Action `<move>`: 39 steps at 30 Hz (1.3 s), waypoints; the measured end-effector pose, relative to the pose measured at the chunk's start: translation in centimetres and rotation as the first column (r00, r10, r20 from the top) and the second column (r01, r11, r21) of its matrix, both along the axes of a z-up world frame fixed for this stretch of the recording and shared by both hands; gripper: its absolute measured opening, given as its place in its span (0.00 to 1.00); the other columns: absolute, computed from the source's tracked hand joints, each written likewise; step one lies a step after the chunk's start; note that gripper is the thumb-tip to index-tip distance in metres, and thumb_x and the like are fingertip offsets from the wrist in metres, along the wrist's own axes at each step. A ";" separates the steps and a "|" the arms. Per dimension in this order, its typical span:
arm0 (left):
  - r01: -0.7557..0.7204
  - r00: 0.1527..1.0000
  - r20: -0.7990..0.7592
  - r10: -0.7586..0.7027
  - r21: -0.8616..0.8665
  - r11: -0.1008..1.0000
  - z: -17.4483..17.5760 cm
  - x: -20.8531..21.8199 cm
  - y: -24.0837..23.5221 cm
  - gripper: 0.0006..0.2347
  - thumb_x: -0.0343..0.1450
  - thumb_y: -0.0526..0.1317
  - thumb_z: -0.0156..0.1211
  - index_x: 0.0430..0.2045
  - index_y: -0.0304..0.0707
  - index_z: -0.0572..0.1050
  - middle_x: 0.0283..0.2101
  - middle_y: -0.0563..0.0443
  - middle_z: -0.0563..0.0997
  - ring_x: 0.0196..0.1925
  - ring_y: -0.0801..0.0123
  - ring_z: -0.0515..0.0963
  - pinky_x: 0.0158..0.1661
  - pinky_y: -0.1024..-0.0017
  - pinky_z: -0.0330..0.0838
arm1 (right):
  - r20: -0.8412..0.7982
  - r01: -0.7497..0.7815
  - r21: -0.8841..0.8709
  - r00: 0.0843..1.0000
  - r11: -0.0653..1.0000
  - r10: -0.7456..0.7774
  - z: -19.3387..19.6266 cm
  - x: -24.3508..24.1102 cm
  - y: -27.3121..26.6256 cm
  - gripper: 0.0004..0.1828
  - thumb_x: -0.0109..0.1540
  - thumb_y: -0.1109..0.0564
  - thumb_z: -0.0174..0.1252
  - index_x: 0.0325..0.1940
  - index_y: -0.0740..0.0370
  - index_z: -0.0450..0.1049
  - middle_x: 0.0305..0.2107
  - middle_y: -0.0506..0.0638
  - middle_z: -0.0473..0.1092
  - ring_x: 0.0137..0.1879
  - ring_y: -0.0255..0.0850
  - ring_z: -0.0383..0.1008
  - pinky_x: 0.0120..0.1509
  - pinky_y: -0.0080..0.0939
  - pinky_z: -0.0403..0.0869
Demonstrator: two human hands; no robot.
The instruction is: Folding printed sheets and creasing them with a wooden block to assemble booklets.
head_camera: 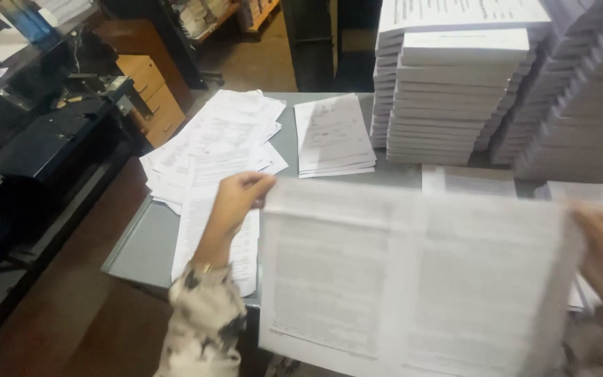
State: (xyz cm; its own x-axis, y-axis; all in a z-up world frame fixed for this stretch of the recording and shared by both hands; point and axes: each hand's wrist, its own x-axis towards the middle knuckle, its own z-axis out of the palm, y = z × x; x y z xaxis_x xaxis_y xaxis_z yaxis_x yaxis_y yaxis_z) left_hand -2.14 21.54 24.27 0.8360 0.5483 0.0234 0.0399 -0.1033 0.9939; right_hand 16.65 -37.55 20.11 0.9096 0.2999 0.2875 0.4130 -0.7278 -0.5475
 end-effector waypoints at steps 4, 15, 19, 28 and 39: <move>-0.120 0.992 -0.026 0.127 0.180 0.976 -0.8 5.5 -0.8 0.11 0.64 0.45 0.71 0.32 0.39 0.85 0.26 0.55 0.83 0.28 0.81 0.78 0.29 0.77 0.83 | -0.248 0.184 0.594 0.968 0.783 -0.039 0.9 1.2 9.8 0.13 0.71 0.55 0.56 0.55 0.63 0.78 0.42 0.49 0.74 0.46 0.33 0.70 0.48 0.34 0.69; -0.616 0.579 0.813 0.054 0.394 0.682 3.3 1.1 -19.5 0.04 0.70 0.35 0.68 0.32 0.34 0.82 0.35 0.51 0.86 0.31 0.72 0.86 0.30 0.78 0.78 | 0.695 -0.014 0.529 0.581 0.848 -0.423 6.6 -12.8 23.5 0.20 0.78 0.56 0.50 0.52 0.74 0.84 0.35 0.57 0.79 0.25 0.35 0.68 0.24 0.33 0.57; -0.466 0.569 0.821 -0.050 0.372 0.803 2.9 -1.0 -23.7 0.05 0.71 0.35 0.66 0.35 0.30 0.80 0.39 0.43 0.86 0.37 0.64 0.89 0.32 0.77 0.85 | 0.500 -0.059 0.406 0.850 0.912 -0.168 5.9 -17.6 26.3 0.18 0.71 0.61 0.51 0.63 0.74 0.70 0.54 0.68 0.75 0.50 0.49 0.82 0.40 0.37 0.84; -0.330 0.703 0.710 -0.031 0.365 0.870 -0.7 -1.7 -25.3 0.06 0.70 0.31 0.66 0.37 0.28 0.79 0.41 0.42 0.86 0.43 0.60 0.89 0.41 0.76 0.86 | 0.624 -0.126 0.558 0.715 0.820 -0.315 1.7 -18.3 28.2 0.09 0.68 0.70 0.60 0.52 0.71 0.77 0.47 0.59 0.78 0.50 0.48 0.82 0.47 0.35 0.80; -0.125 0.777 0.629 -0.028 0.197 0.972 -1.0 -3.2 -26.0 0.05 0.71 0.28 0.62 0.38 0.24 0.79 0.45 0.35 0.84 0.48 0.56 0.87 0.46 0.74 0.85 | 0.625 -0.098 0.547 0.709 0.831 -0.327 0.8 -19.0 28.0 0.08 0.68 0.68 0.60 0.51 0.70 0.78 0.46 0.57 0.78 0.48 0.45 0.82 0.44 0.32 0.79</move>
